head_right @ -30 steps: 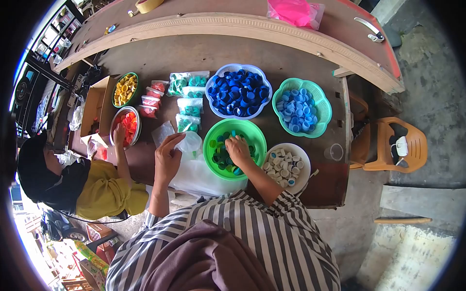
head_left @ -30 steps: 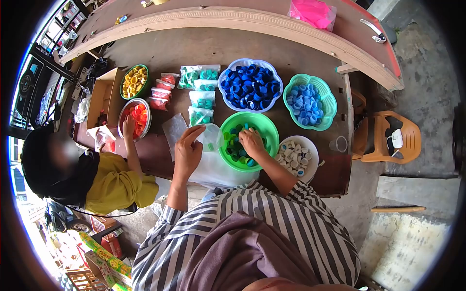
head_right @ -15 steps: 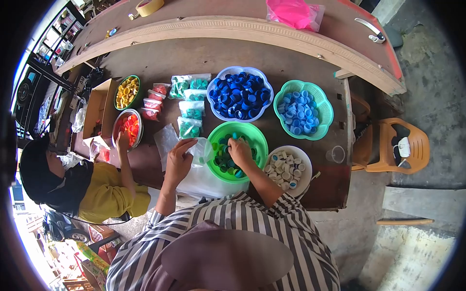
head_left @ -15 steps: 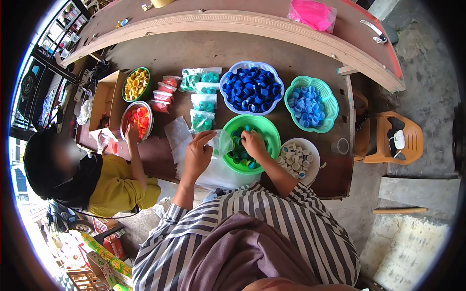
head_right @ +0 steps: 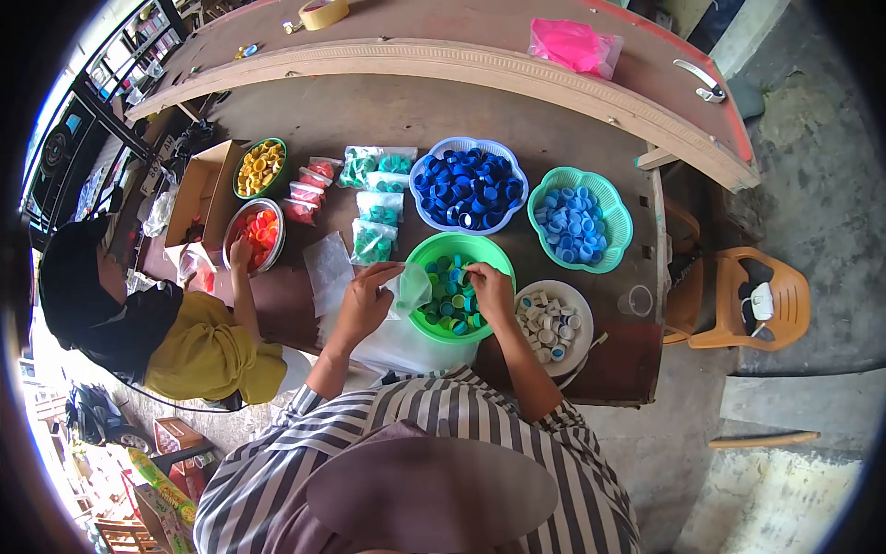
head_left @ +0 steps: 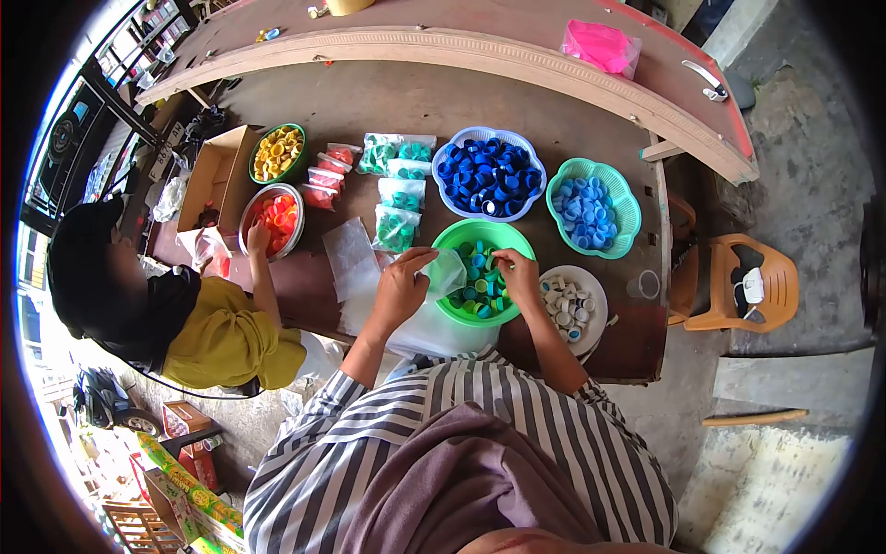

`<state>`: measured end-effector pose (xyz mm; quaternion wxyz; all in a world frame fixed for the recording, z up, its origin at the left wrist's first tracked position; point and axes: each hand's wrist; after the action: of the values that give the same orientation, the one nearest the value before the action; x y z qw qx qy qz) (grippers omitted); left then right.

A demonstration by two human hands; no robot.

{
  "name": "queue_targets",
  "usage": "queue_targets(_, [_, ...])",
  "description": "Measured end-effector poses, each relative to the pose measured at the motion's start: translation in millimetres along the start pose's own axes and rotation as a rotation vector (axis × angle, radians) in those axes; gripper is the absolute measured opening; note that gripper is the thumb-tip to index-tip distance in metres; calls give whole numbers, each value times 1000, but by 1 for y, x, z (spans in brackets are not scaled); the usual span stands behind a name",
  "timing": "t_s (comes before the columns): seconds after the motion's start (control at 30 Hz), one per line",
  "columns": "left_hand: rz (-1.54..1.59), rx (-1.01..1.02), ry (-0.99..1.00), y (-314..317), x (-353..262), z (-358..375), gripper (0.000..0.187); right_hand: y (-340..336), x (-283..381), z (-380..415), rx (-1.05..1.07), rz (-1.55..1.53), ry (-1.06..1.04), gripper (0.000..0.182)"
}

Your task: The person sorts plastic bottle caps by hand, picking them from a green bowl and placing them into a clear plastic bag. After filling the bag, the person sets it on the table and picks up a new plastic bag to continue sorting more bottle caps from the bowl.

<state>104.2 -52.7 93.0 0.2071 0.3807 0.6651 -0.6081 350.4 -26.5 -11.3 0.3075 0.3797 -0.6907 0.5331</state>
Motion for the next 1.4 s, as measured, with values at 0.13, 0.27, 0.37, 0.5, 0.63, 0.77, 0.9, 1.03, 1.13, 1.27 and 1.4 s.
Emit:
queue_targets(0.13, [16, 24, 24, 3, -5, 3, 43, -28, 81, -6, -153, -166, -63, 14])
queue_targets(0.27, [36, 37, 55, 9, -6, 6, 47, -22, 120, 3, -246, -263, -281, 17])
queue_targets(0.37, [59, 43, 46, 5, -12, 6, 48, -20, 126, 5, 31, 127, -506, 19])
queue_targets(0.5, [55, 10, -1, -5, -4, 7, 47, -12, 114, 2, -55, -92, -364, 21])
queue_targets(0.63, [42, -45, -56, -20, 6, 6, 50, -9, 78, -10, -9, -134, -125, 14])
queue_targets(0.77, [48, -117, -65, -33, 11, 2, 52, 23, 26, 4, 316, 58, -13, 14])
queue_targets(0.9, [30, -122, -61, -32, 18, -1, 51, 54, 5, 21, 448, 51, -210, 16])
queue_targets(1.03, [44, -98, -73, -27, 18, -3, 50, 66, -5, 21, 493, 99, -76, 18])
queue_targets(1.13, [38, -58, -112, -24, 16, -6, 49, 56, -15, 13, 512, 21, -6, 19])
queue_targets(1.27, [22, -28, -95, -18, 19, -11, 49, 33, -18, 7, 559, -450, 536, 27])
queue_targets(1.4, [27, 12, -95, -11, 15, -17, 49, 13, -23, 9, 534, -663, 637, 28])
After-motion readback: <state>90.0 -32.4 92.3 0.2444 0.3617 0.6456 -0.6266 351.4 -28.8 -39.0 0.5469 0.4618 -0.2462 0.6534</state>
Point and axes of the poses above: each hand's wrist, its own z-axis away from the middle knuckle, its own y-axis out of the palm, x = y × z, and after that the axes turned 4 degrees about -z, right-handed
